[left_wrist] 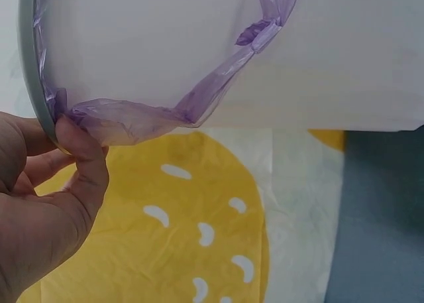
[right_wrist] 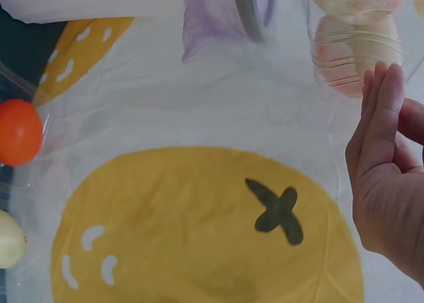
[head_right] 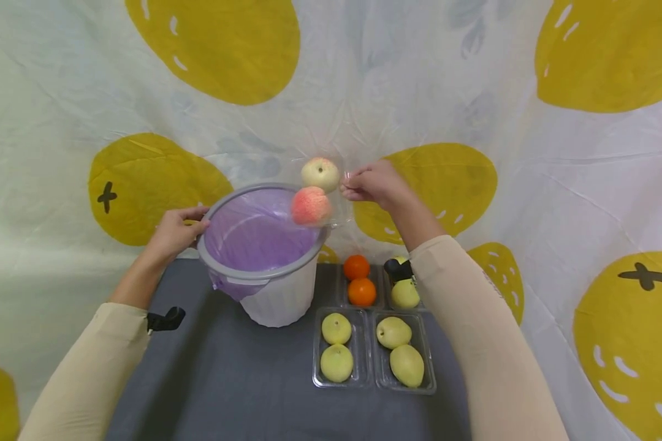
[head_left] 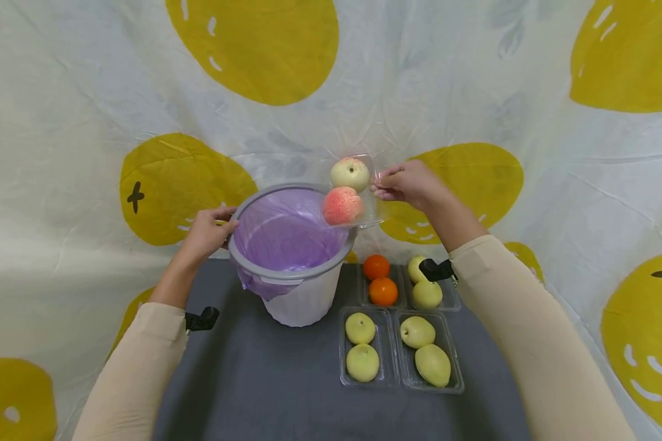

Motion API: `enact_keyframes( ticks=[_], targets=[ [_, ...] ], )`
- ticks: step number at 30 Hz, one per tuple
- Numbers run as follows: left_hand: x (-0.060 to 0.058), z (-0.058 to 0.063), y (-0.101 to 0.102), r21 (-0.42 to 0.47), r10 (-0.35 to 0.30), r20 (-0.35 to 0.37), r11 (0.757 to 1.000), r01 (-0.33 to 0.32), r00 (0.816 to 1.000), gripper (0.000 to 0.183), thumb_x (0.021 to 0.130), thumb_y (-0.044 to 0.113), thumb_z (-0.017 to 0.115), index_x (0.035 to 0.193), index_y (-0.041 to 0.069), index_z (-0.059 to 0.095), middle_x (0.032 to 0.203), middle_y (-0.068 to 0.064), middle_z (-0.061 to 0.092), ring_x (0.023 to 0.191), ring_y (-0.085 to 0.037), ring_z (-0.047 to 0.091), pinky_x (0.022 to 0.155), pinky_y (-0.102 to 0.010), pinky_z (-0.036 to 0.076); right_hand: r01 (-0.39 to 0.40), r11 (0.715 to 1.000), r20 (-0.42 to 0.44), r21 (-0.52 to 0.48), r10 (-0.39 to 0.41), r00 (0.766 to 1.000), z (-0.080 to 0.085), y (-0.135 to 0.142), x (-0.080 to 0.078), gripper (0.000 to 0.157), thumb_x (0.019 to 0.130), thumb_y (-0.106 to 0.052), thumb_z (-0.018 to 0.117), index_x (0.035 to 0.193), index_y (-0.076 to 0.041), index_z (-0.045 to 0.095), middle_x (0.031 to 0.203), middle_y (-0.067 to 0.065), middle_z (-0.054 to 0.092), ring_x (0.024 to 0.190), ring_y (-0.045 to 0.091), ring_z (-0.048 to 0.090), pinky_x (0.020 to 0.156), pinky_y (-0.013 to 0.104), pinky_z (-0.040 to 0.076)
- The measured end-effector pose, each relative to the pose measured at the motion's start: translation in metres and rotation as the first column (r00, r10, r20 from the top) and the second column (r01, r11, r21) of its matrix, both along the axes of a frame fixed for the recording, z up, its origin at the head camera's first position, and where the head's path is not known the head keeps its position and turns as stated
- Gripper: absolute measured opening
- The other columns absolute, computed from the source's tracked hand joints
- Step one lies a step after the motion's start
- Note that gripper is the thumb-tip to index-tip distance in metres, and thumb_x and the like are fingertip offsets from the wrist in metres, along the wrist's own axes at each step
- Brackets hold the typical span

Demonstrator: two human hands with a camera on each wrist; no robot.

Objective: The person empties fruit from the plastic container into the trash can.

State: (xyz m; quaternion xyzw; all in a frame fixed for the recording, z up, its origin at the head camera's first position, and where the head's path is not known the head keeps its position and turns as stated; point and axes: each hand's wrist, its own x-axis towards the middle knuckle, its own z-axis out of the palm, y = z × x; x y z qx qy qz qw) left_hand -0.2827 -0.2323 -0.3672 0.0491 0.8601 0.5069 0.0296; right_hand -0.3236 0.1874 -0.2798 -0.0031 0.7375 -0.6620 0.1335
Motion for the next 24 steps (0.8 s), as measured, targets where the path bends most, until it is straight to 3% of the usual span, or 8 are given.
enact_keyframes(
  ticks=[4, 8, 12, 17, 21, 24],
  targets=[
    [-0.001, -0.001, 0.001, -0.010, -0.001, 0.007, 1.000, 0.001, 1.000, 0.052, 0.108, 0.016, 0.055, 0.156, 0.002, 0.043, 0.137, -0.026, 0.054, 0.096, -0.029, 0.071, 0.067, -0.025, 0.062, 0.002, 0.999, -0.025, 0.043, -0.001, 1.000, 0.001, -0.012, -0.003, 0.022, 0.099, -0.001, 0.065, 0.115, 0.014, 0.067, 0.079, 0.006, 0.075, 0.067, 0.013, 0.073, 0.066, 0.023, 0.061],
    [-0.001, -0.002, 0.001, -0.013, 0.002, 0.015, 1.000, -0.002, 1.000, 0.052, 0.108, 0.015, 0.055, 0.157, 0.003, 0.042, 0.145, -0.025, 0.052, 0.098, -0.033, 0.070, 0.068, -0.025, 0.062, 0.010, 0.997, -0.044, 0.080, -0.007, 0.999, -0.001, -0.025, -0.005, 0.029, 0.099, -0.002, 0.067, 0.122, 0.016, 0.064, 0.079, 0.006, 0.075, 0.067, 0.014, 0.074, 0.070, 0.028, 0.063],
    [0.000, -0.002, -0.001, -0.017, 0.000, 0.008, 1.000, 0.000, 1.000, 0.052, 0.108, 0.014, 0.055, 0.157, 0.002, 0.043, 0.150, -0.025, 0.049, 0.098, -0.033, 0.070, 0.067, -0.025, 0.061, 0.030, 0.993, -0.077, 0.114, -0.021, 0.997, -0.004, -0.039, -0.008, 0.029, 0.098, -0.001, 0.067, 0.122, 0.016, 0.065, 0.077, 0.006, 0.074, 0.064, 0.013, 0.074, 0.069, 0.029, 0.063],
    [0.001, -0.002, -0.001, -0.018, -0.004, 0.007, 1.000, 0.004, 1.000, 0.052, 0.108, 0.015, 0.055, 0.157, 0.002, 0.042, 0.140, -0.027, 0.053, 0.099, -0.033, 0.070, 0.067, -0.024, 0.061, 0.059, 0.987, -0.139, 0.151, -0.038, 0.990, -0.005, -0.051, -0.011, 0.026, 0.097, -0.001, 0.068, 0.118, 0.014, 0.069, 0.076, 0.005, 0.073, 0.060, 0.012, 0.072, 0.062, 0.025, 0.061],
    [0.002, -0.001, -0.001, -0.013, -0.003, 0.007, 1.000, 0.003, 1.000, 0.052, 0.108, 0.015, 0.055, 0.157, 0.002, 0.043, 0.147, -0.027, 0.050, 0.099, -0.031, 0.070, 0.066, -0.023, 0.061, 0.064, 0.975, -0.192, 0.215, -0.022, 0.981, -0.003, -0.057, -0.010, 0.024, 0.097, -0.003, 0.070, 0.116, 0.012, 0.072, 0.085, 0.011, 0.075, 0.060, 0.011, 0.072, 0.065, 0.029, 0.063],
    [0.003, 0.000, -0.001, -0.003, -0.005, 0.006, 1.000, 0.005, 1.000, 0.052, 0.108, 0.015, 0.055, 0.156, 0.002, 0.043, 0.148, -0.027, 0.050, 0.093, -0.026, 0.071, 0.066, -0.024, 0.061, 0.055, 0.949, -0.243, 0.309, 0.022, 0.970, 0.000, -0.059, -0.009, 0.024, 0.098, -0.007, 0.070, 0.115, 0.009, 0.074, 0.097, 0.018, 0.075, 0.062, 0.010, 0.072, 0.068, 0.030, 0.063]
  ],
)
